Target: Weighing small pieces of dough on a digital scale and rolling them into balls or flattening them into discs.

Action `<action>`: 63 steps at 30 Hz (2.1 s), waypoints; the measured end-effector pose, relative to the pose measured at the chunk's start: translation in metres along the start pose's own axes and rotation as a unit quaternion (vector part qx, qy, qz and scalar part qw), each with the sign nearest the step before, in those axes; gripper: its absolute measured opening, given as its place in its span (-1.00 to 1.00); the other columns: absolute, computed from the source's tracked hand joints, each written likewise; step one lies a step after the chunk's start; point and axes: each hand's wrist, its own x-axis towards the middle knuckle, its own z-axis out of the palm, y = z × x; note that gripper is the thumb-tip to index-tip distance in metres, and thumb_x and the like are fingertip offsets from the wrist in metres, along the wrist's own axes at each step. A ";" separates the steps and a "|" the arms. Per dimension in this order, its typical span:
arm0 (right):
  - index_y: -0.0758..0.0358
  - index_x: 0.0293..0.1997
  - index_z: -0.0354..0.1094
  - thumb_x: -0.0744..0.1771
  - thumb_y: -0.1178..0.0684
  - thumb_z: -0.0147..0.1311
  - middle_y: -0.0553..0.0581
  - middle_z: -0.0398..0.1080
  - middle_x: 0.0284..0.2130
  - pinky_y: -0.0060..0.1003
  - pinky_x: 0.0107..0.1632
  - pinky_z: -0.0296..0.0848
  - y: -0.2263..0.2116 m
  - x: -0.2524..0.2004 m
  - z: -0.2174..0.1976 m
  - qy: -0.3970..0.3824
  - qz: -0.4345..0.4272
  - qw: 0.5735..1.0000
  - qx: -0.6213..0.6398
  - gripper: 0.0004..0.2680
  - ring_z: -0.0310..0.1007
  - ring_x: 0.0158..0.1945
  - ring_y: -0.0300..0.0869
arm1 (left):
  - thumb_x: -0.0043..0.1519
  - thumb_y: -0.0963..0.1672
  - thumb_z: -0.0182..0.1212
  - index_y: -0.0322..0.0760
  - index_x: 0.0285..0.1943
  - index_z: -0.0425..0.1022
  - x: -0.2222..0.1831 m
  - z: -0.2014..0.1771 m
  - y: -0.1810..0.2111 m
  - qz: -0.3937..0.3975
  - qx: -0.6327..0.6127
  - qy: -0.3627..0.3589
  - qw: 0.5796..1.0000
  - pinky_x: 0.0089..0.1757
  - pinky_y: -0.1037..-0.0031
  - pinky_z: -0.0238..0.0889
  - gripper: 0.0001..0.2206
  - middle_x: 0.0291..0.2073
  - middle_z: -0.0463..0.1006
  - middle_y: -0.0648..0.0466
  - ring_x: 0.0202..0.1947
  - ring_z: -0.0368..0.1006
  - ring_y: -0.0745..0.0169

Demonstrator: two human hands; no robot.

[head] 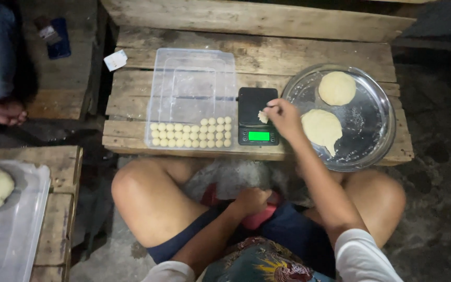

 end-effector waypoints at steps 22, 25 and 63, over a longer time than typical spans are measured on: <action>0.25 -0.05 0.47 0.31 -0.02 0.26 0.38 0.58 -0.24 0.12 -0.03 0.52 0.031 -0.126 -0.133 0.013 0.195 0.889 -0.415 -0.79 0.61 -0.06 0.23 | 0.23 0.02 0.10 -0.07 0.13 0.59 -0.015 -0.011 0.003 -0.040 0.025 -0.039 0.998 0.09 0.03 0.34 -0.65 -0.01 0.61 -0.14 0.10 0.51 -0.22; 0.31 0.02 0.44 0.32 -0.04 0.28 0.39 0.55 -0.28 0.07 -0.10 0.57 0.052 -0.123 -0.140 0.046 0.180 0.874 -0.449 -0.72 0.63 -0.15 0.21 | 0.23 0.06 0.14 0.08 0.14 0.60 -0.022 -0.035 0.026 -0.057 0.038 -0.060 0.996 0.10 0.06 0.34 -0.66 -0.02 0.63 -0.05 0.11 0.51 -0.13; 0.27 -0.12 0.41 0.28 0.25 0.36 0.03 0.44 -0.44 -0.50 -0.48 0.26 0.101 -0.111 -0.148 0.311 0.058 0.936 0.157 -0.81 0.29 -0.61 -0.36 | 0.28 0.00 0.01 -0.22 0.21 0.45 -0.011 -0.018 0.011 -0.106 0.155 -0.120 0.975 0.05 -0.01 0.32 -0.61 -0.01 0.59 -0.16 0.06 0.52 -0.20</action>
